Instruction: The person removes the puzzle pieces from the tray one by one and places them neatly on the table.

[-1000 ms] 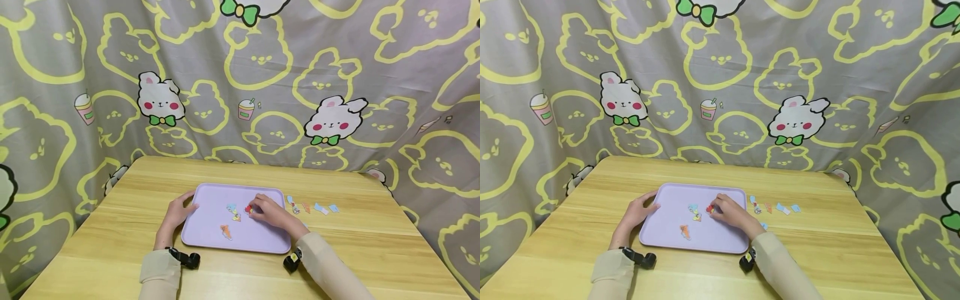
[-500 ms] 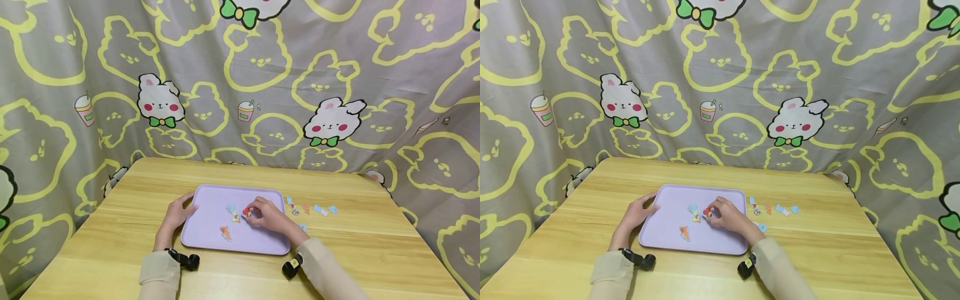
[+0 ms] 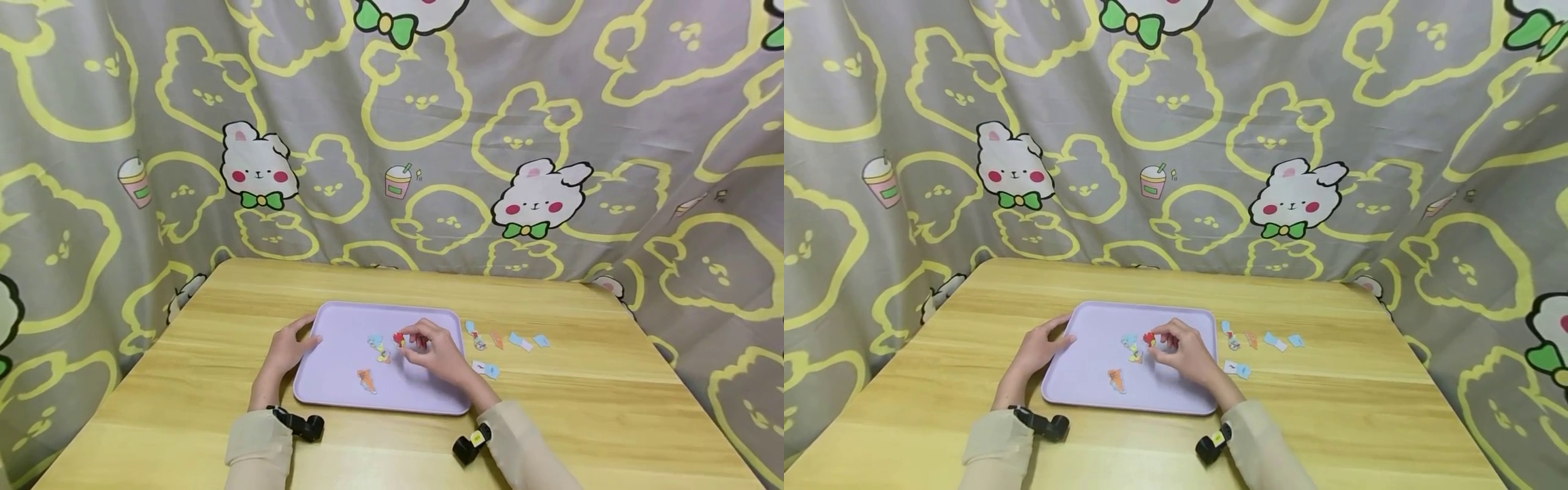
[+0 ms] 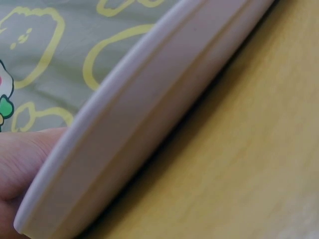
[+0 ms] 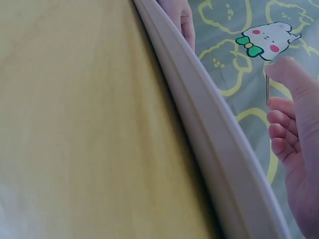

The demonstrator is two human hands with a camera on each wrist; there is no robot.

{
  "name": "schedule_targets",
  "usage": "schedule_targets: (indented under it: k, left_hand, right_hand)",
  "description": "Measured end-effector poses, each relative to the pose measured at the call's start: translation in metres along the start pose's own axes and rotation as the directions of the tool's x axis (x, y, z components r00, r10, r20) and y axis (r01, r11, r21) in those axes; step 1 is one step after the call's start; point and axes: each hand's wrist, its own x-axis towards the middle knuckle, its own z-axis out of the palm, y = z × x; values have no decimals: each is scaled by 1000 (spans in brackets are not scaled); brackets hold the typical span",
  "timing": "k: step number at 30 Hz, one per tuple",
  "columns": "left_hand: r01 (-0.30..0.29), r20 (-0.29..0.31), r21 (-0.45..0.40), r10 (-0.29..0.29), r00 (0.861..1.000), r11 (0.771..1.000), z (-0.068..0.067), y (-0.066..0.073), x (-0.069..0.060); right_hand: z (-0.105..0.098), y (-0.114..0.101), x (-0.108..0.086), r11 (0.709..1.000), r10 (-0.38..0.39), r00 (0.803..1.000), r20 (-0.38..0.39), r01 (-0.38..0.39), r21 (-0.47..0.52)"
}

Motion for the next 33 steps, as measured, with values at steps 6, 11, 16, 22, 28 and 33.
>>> schedule_targets:
  k: [6,11,16,22,28,33]
  left_hand:
    - [16,5,-1,-16,1000,1000,-2,-2,-2]
    - [17,4,1,-17,1000,1000,-3,-1,-2]
    - [19,6,-2,-19,1000,1000,-2,0,-1]
    - [21,9,-1,-21,1000,1000,-2,1,-1]
    - [25,6,2,-25,1000,1000,-2,2,-1]
    - [20,6,1,-20,1000,1000,-2,1,-1]
  right_hand:
    - [-3,0,-4,999,48,999,6,-48,13]
    - [-7,-1,-6,999,40,999,-7,-40,6]
    - [-12,0,-8,998,63,998,-7,-63,5]
    - [-18,0,-11,996,87,996,-17,-87,20]
    - [-25,3,-16,996,91,996,-22,-91,11]
    - [-30,5,-20,996,93,995,-19,-93,9]
